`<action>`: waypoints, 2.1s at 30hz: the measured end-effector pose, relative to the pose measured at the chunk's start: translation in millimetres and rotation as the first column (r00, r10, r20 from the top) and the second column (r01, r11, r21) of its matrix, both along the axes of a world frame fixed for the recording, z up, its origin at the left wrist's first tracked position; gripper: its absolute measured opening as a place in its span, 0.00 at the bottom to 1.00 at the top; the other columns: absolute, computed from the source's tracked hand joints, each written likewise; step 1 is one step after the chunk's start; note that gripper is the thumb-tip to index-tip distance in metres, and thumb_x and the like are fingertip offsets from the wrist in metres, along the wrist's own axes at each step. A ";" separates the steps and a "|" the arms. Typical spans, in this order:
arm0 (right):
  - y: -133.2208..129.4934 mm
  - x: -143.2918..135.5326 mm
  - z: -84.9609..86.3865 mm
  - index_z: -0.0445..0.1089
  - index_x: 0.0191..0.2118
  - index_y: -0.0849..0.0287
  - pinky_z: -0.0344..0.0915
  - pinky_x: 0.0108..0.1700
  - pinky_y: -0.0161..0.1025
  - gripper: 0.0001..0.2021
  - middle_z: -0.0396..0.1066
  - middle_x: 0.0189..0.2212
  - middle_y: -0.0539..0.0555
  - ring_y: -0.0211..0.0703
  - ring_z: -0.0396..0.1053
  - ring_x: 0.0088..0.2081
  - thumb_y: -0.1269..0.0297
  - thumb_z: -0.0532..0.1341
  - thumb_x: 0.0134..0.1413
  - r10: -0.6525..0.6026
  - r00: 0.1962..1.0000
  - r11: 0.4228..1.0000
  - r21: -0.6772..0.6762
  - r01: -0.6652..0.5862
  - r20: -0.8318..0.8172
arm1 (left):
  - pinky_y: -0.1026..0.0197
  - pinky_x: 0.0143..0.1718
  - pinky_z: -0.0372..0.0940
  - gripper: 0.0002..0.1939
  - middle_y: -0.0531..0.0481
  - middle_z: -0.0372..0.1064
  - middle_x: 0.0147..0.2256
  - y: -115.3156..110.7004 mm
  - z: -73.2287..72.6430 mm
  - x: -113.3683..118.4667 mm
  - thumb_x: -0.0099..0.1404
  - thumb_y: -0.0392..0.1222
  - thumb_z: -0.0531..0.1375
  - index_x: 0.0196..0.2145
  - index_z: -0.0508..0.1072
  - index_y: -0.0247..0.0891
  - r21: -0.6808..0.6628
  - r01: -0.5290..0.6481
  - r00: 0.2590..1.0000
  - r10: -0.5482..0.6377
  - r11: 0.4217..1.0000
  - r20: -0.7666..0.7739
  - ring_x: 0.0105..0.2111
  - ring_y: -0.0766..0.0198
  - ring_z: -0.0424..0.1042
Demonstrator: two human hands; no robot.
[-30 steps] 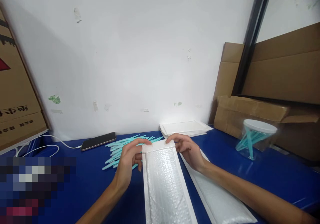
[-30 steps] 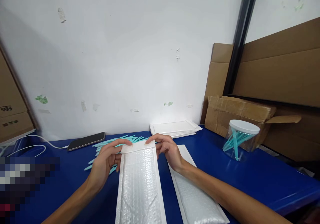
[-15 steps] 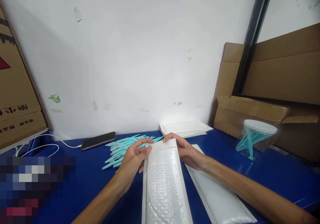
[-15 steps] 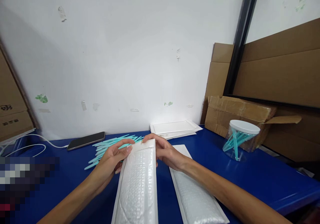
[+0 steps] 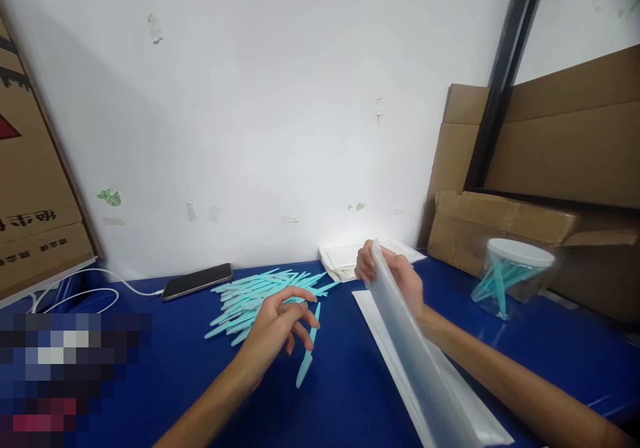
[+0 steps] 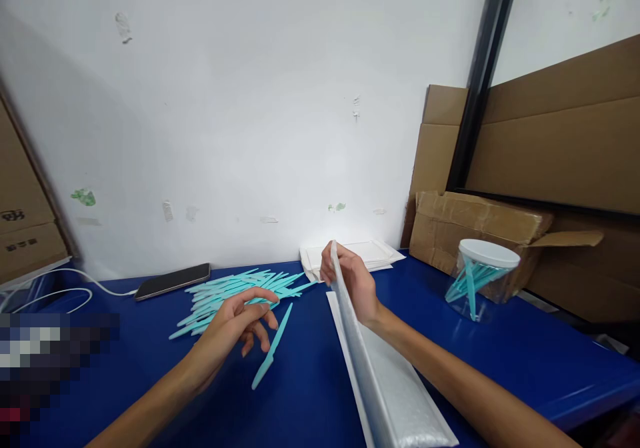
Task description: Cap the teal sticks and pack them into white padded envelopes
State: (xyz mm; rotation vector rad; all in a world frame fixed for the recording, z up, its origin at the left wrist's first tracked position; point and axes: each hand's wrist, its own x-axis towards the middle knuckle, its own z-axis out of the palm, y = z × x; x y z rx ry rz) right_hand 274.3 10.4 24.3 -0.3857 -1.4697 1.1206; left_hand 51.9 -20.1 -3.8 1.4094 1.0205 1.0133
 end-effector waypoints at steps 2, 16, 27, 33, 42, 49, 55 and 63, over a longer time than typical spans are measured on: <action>8.8 8.1 4.1 0.55 0.25 0.55 0.47 0.28 0.38 0.10 0.47 0.22 0.47 0.39 0.43 0.23 0.60 0.50 0.57 0.031 0.995 0.998 -0.048 -0.027 0.091 | 0.70 0.15 0.54 0.13 0.50 0.73 0.27 0.3 0.1 -0.9 0.63 0.47 0.57 0.41 0.70 0.36 0.004 0.002 1.000 -0.001 1.000 -0.005 0.19 0.65 0.74; 57.0 50.3 -15.3 0.61 0.23 0.57 0.56 0.35 0.42 0.16 0.70 0.28 0.56 0.47 0.64 0.31 0.61 0.48 0.63 -0.327 0.149 0.928 0.287 0.238 0.933 | 0.69 0.14 0.53 0.11 0.53 0.70 0.24 -1.5 3.4 3.1 0.59 0.46 0.56 0.33 0.71 0.36 0.038 -0.005 0.999 0.007 0.999 -0.053 0.16 0.67 0.71; 53.7 49.4 -20.1 0.72 0.35 0.58 0.56 0.32 0.40 0.10 0.75 0.34 0.58 0.49 0.69 0.34 0.64 0.54 0.58 -0.356 -0.028 0.917 0.355 0.179 0.934 | 0.69 0.15 0.53 0.11 0.53 0.69 0.23 -1.2 2.8 3.7 0.58 0.45 0.55 0.33 0.71 0.36 0.049 -0.005 0.996 0.009 0.999 -0.088 0.15 0.68 0.69; 53.0 48.6 -22.4 0.70 0.38 0.56 0.54 0.31 0.38 0.07 0.75 0.36 0.56 0.48 0.69 0.35 0.67 0.57 0.54 -0.388 -0.052 0.905 0.391 0.166 0.920 | 0.68 0.16 0.53 0.09 0.53 0.69 0.24 -0.9 0.6 3.1 0.60 0.43 0.54 0.34 0.70 0.37 0.054 0.011 0.992 -0.004 0.998 -0.122 0.16 0.68 0.69; 60.9 45.9 -25.3 0.66 0.52 0.57 0.63 0.42 0.44 0.15 0.71 0.47 0.61 0.52 0.68 0.46 0.63 0.47 0.66 -0.602 -0.028 0.770 0.589 0.245 0.798 | 0.59 0.27 0.57 0.14 0.47 0.73 0.32 -0.7 -5.5 -5.5 0.68 0.37 0.48 0.38 0.74 0.42 0.647 0.084 0.592 0.484 0.758 -0.644 0.31 0.57 0.69; 91.8 73.0 -55.3 0.52 0.69 0.59 0.53 0.64 0.56 0.29 0.53 0.67 0.63 0.59 0.50 0.67 0.50 0.45 0.70 -0.601 -0.136 0.753 0.615 0.234 0.788 | 0.47 0.45 0.63 0.15 0.35 0.69 0.43 10.9 -14.5 -20.6 0.67 0.37 0.51 0.44 0.76 0.33 0.656 0.225 0.216 0.620 0.720 -0.754 0.46 0.45 0.65; 98.0 76.1 -62.2 0.55 0.68 0.61 0.54 0.63 0.58 0.29 0.60 0.64 0.65 0.61 0.57 0.64 0.50 0.46 0.69 -0.616 -0.148 0.746 0.633 0.206 0.774 | 0.49 0.45 0.64 0.17 0.35 0.68 0.45 7.3 -12.0 -17.2 0.67 0.37 0.54 0.52 0.72 0.32 0.556 0.168 0.025 0.560 0.814 -0.828 0.46 0.46 0.67; 83.4 59.1 -48.7 0.62 0.61 0.56 0.54 0.63 0.56 0.21 0.66 0.60 0.59 0.54 0.60 0.61 0.56 0.48 0.69 -0.724 -0.051 0.674 0.721 0.158 0.688 | 0.51 0.46 0.64 0.17 0.36 0.67 0.46 7.5 -10.8 -18.2 0.68 0.37 0.56 0.52 0.71 0.32 0.552 0.093 -0.092 0.560 0.828 -0.824 0.46 0.47 0.68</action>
